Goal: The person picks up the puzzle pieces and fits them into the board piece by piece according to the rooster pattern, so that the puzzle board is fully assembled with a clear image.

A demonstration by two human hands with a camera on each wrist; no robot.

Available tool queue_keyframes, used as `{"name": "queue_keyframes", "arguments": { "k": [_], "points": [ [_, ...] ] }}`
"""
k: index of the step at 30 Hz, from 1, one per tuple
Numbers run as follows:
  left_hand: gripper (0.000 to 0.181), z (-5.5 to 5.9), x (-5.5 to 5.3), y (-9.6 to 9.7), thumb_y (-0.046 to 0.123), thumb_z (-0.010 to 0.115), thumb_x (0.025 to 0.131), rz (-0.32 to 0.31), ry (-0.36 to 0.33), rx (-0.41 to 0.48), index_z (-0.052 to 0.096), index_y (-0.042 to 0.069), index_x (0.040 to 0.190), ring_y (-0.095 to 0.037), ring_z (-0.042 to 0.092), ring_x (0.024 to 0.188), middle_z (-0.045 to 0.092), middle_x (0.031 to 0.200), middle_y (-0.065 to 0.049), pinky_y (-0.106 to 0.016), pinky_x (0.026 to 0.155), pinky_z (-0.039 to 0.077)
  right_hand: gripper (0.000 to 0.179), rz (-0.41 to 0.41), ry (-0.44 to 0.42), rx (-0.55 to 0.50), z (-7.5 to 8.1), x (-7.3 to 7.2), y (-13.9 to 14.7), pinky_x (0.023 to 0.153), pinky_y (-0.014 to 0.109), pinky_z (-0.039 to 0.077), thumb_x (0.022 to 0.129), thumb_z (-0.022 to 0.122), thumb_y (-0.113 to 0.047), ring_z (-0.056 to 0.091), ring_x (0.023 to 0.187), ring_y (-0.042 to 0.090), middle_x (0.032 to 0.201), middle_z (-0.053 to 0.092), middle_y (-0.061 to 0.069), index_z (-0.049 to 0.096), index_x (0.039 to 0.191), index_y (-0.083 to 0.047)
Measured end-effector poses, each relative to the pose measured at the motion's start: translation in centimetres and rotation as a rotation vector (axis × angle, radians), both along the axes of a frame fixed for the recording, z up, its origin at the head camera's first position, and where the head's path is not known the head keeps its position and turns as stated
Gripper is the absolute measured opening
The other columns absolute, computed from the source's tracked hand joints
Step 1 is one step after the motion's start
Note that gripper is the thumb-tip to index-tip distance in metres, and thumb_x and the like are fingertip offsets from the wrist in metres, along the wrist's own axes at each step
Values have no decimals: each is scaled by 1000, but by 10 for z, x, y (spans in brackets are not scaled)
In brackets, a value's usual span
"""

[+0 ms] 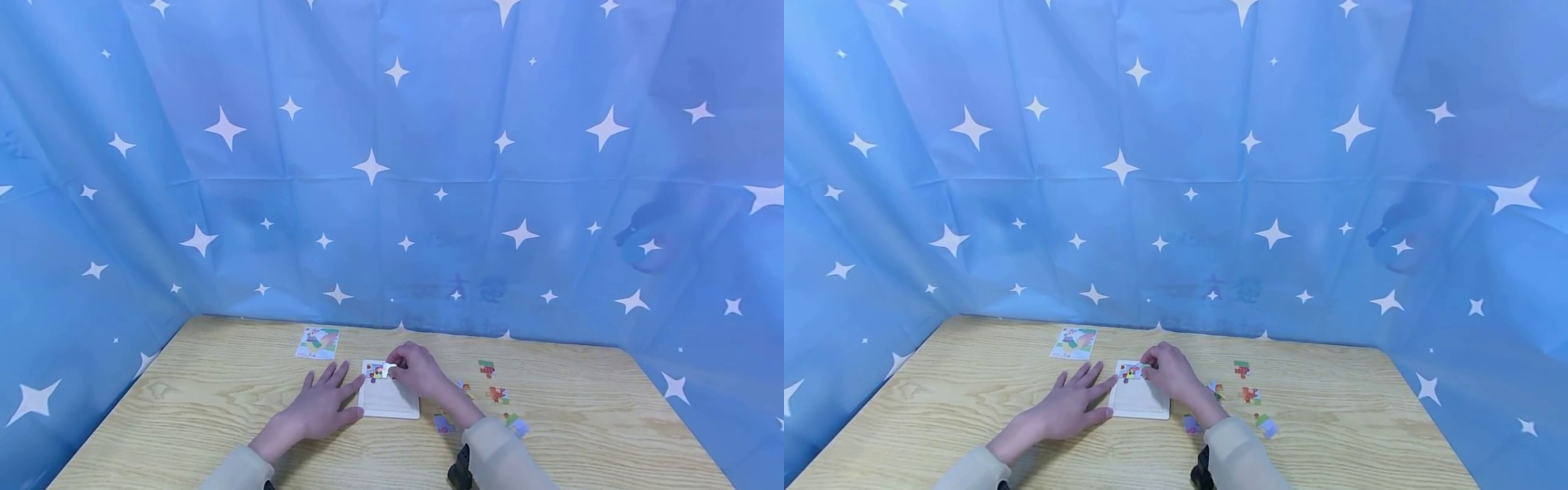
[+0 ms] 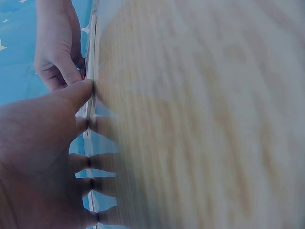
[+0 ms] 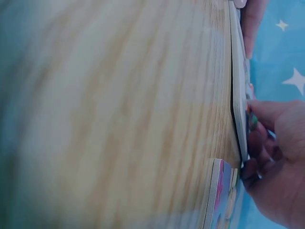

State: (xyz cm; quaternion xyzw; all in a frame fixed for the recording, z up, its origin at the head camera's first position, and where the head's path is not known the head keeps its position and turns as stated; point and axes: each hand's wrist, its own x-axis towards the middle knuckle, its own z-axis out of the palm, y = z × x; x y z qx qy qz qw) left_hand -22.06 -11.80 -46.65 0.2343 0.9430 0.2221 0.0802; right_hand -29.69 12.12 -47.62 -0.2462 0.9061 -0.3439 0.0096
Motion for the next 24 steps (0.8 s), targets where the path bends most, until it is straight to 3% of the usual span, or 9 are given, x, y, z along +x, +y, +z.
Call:
{"name": "queue_keyframes", "arguments": {
  "k": [24],
  "points": [
    [65,0,0,-1,48,56,104,-5,-6,-12,46,12,156,-48,18,151,26,163,-27,-78,110,14,7,24,15,25,1,2,2,71,31,46,95,75,-10,52,80,12,93,60,-1,79,98,-13]
  ]
}}
